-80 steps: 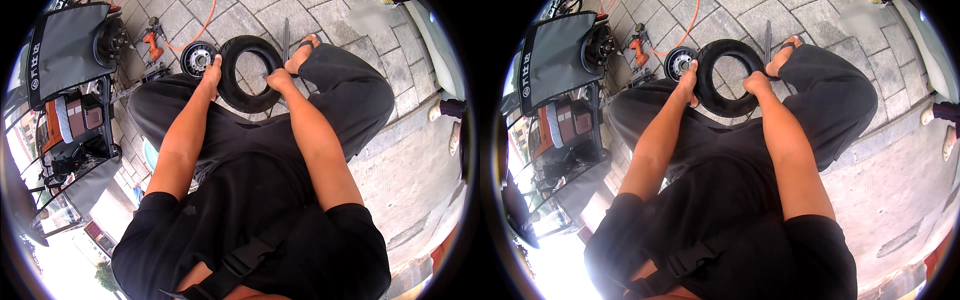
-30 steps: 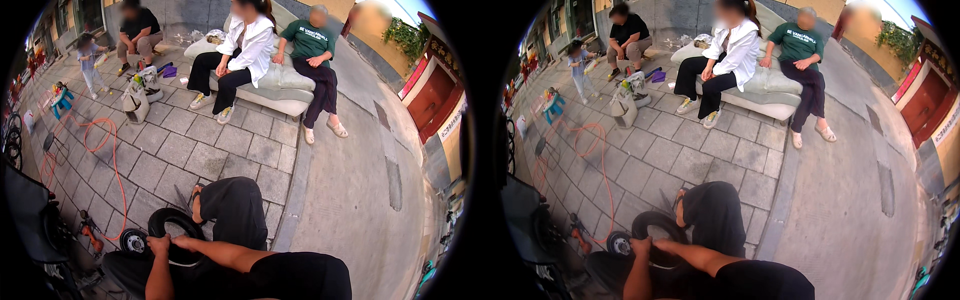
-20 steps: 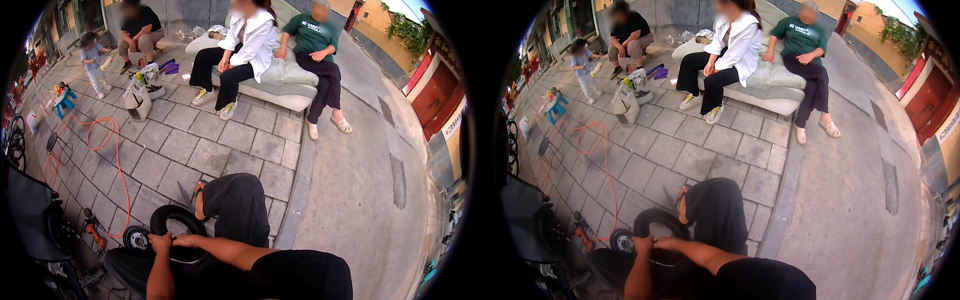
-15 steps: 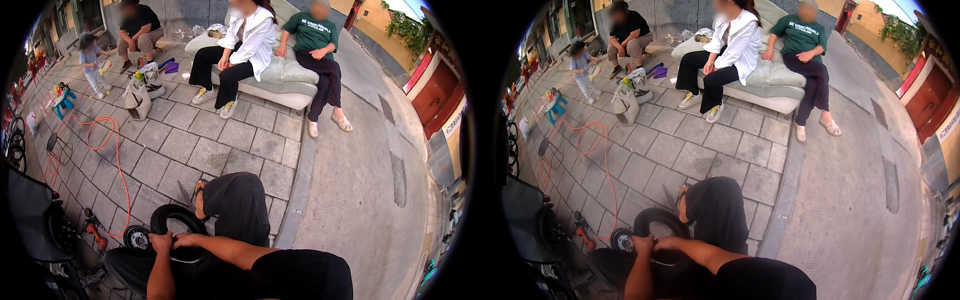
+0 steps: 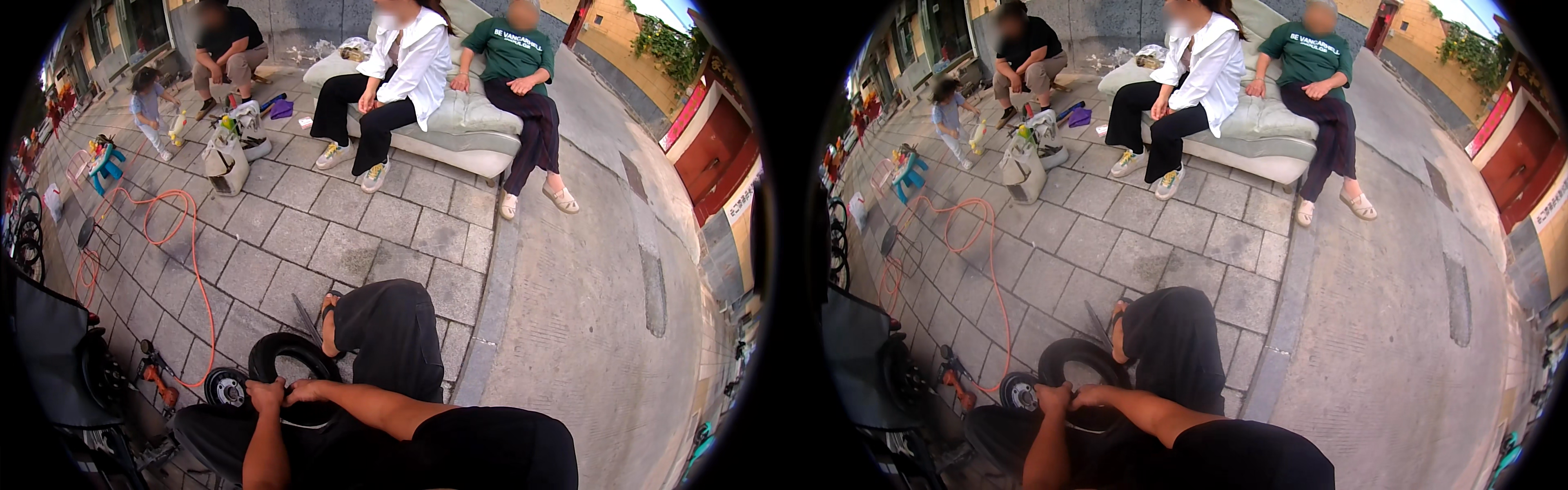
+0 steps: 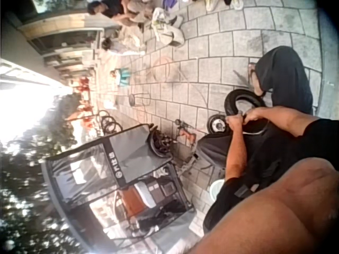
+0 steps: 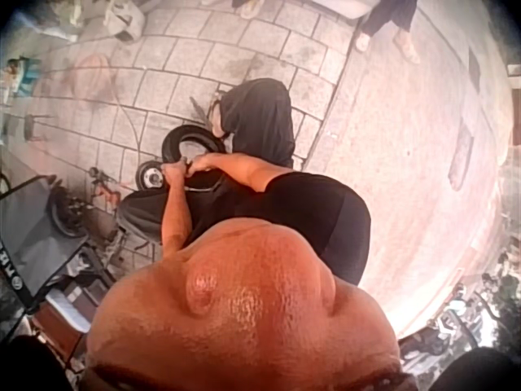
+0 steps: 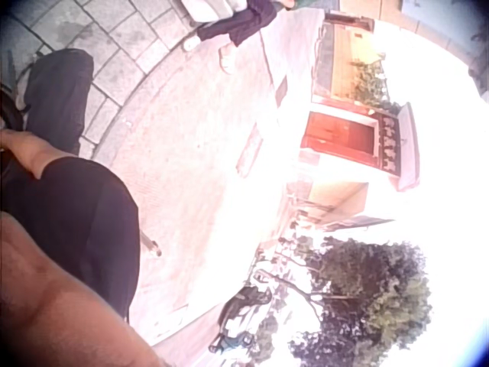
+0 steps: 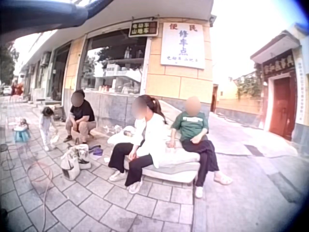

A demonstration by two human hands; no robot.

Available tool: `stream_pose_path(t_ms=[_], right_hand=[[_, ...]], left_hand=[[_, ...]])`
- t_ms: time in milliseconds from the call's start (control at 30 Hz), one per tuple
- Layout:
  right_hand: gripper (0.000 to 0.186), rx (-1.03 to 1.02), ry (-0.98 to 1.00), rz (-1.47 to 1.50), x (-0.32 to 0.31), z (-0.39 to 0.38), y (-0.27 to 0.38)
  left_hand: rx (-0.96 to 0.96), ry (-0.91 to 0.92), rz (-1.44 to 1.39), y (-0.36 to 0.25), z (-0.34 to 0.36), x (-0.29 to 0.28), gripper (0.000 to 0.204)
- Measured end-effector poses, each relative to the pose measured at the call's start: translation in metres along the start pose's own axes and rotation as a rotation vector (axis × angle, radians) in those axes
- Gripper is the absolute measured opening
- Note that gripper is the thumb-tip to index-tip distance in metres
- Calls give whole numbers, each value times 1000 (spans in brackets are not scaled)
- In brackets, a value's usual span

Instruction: The person uses a metal tire lever to pry a tire off a wheel rim, then places the tire on the ground. They pick up the rim, inspect it, and then fit the tire back onto the rim by hand.

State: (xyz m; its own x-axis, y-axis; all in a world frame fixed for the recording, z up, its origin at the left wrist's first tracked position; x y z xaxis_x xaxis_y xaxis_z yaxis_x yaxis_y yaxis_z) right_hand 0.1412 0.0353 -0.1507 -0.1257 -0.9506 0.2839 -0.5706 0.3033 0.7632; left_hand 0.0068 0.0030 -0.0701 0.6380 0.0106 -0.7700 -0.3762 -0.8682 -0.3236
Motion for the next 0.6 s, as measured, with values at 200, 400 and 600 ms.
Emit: stream_pose_path(t_ms=[200,400,600], right_hand=[[78,-3,9,-6,2,-6,5],[77,1,-8,-31,3,-10,9],[77,7,-12,-26,0,-11,6]], left_hand=[[-1,5,-15,-1,-3,-2,87],[-12,4,-23,1,-2,-2,88],[2,40,-11,-3,0,0,89]])
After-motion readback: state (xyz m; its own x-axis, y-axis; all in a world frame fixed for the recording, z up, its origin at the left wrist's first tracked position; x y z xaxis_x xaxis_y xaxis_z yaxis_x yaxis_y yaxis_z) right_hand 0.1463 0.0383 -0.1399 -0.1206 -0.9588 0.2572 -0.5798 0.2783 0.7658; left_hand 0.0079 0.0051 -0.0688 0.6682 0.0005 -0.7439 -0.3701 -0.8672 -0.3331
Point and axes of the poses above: each hand's wrist, its own z-axis towards the middle knuckle, its own x-axis out of the palm, y = z × x, the point moved 8 cm from there along z, towards the middle knuckle, and after that the axes turned 13 degrees about y, right-handed, at the moved point
